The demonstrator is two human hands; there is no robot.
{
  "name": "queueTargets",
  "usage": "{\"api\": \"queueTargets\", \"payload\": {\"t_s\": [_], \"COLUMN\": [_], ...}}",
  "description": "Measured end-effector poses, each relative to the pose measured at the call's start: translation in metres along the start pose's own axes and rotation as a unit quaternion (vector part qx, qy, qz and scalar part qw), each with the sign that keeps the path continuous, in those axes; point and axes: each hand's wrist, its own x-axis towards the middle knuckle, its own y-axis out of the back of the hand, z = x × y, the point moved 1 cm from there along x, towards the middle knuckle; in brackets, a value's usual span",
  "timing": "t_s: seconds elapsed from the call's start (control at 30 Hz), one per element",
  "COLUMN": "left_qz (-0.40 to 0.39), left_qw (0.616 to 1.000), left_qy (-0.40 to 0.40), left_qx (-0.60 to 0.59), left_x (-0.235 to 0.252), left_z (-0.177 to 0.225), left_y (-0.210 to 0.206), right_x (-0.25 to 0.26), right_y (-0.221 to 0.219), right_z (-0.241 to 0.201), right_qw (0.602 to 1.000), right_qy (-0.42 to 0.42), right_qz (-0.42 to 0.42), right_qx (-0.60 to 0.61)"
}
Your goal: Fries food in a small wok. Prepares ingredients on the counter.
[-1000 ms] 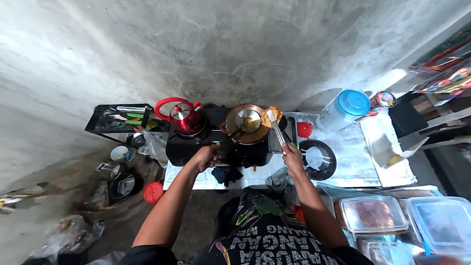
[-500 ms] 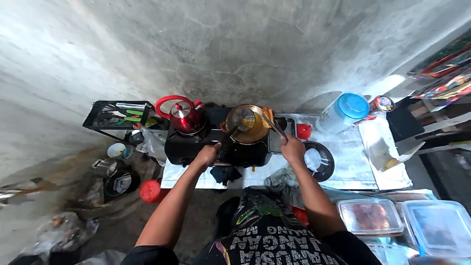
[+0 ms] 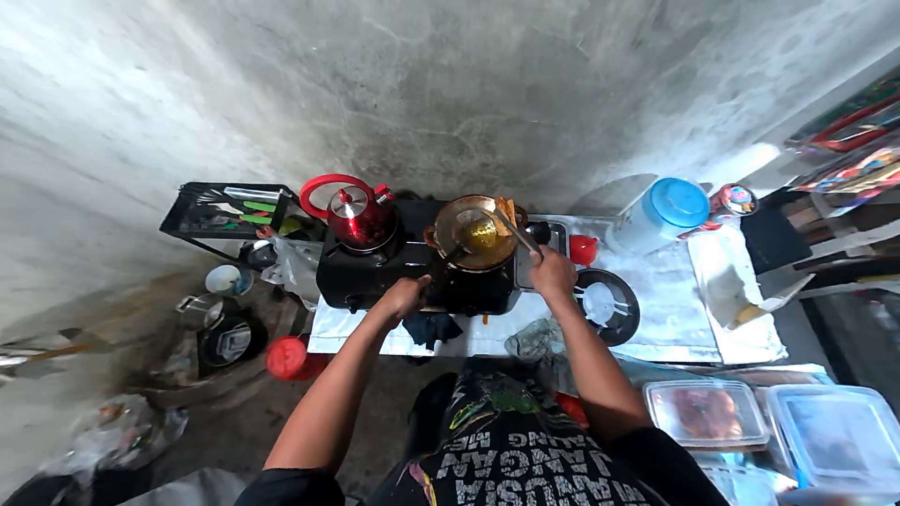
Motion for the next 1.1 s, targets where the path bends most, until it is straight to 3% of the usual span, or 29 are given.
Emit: {"api": "queueTargets", "payload": {"t_s": [0.33,0.7,0.93,1.1], "left_qz": [-0.017,0.047,0.019,-0.015], "left_qw": [0.998,0.997,1.0,0.998], "left_qy": [0.019,-0.003,-0.006,0.013], "left_qx": [-0.065,-0.054,0.021,-0.057], "left_x": [0.001,0.027,0.019,0.016], "left_z": [-0.006,-0.004,-0.003,-0.012], "left_y": [-0.005,-0.017,-0.018,-0.023], "right_x": [0.0,-0.003,-0.006,-0.007], "right_y": [0.001,0.009,0.014,0.014], "right_z": [0.005,0.01,0.018,0.021], "right_qw": [1.0,0.999,0.996,0.996], "right_qy": [-0.004,-0.006,-0.015,-0.015], "right_qz": [0.01,0.036,0.042,0.032], "right_qx": [-0.001,0.04,0.079,0.079]}}
